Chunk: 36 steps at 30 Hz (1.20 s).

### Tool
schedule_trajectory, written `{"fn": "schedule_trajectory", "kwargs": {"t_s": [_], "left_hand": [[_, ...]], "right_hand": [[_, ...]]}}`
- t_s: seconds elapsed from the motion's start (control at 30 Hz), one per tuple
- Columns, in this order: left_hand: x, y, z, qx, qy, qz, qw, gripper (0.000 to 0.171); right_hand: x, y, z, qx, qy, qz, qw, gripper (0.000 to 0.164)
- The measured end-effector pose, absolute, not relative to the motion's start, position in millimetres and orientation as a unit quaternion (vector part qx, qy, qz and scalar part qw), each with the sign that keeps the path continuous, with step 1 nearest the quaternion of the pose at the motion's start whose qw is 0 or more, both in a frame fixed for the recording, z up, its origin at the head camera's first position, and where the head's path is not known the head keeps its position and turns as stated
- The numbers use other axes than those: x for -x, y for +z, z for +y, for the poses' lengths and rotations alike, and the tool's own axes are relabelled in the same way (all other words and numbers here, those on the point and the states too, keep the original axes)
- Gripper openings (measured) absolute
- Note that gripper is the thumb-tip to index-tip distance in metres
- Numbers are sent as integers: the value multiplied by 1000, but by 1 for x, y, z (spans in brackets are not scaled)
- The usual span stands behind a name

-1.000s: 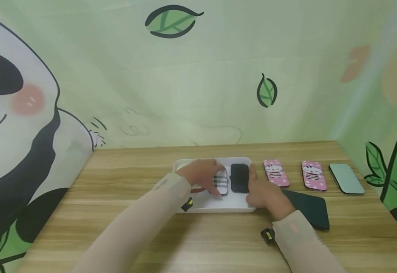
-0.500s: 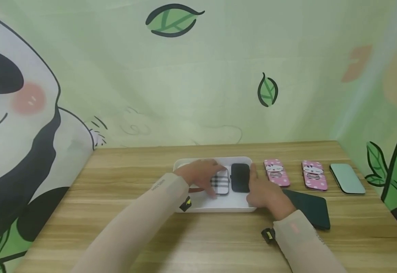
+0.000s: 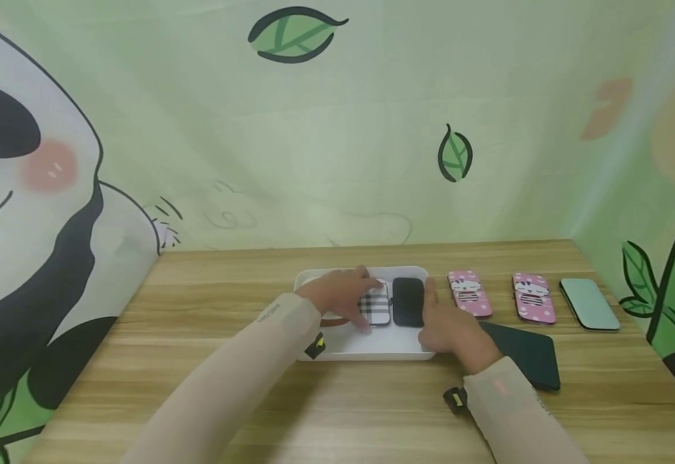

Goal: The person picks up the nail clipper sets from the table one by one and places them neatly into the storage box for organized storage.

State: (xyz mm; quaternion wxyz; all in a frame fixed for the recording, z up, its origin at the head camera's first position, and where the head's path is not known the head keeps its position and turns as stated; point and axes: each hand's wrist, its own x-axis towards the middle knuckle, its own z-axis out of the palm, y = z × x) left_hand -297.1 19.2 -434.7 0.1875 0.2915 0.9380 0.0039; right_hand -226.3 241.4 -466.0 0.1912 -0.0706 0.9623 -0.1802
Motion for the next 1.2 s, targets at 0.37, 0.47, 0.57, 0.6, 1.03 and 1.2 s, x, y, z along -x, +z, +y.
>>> {"fn": "schedule_trajectory", "kwargs": {"t_s": [0.37, 0.47, 0.57, 0.6, 1.03, 1.2], "left_hand": [[298, -435, 17, -292, 1, 938, 185, 89], [299, -435, 17, -288, 2, 939, 186, 89], [298, -433, 17, -289, 0, 939, 185, 89], [297, -432, 17, -289, 0, 939, 185, 89], [295, -428, 14, -307, -12, 935, 179, 86], [296, -428, 14, -315, -18, 934, 166, 79]], "right_hand": [[228, -467, 240, 70, -184, 961, 192, 98], [228, -466, 239, 69, -184, 962, 191, 98], [228, -466, 239, 67, -185, 962, 191, 99], [228, -466, 239, 67, -185, 961, 192, 100], [228, -467, 239, 64, -181, 962, 192, 100], [226, -466, 239, 62, -182, 962, 194, 101]]}}
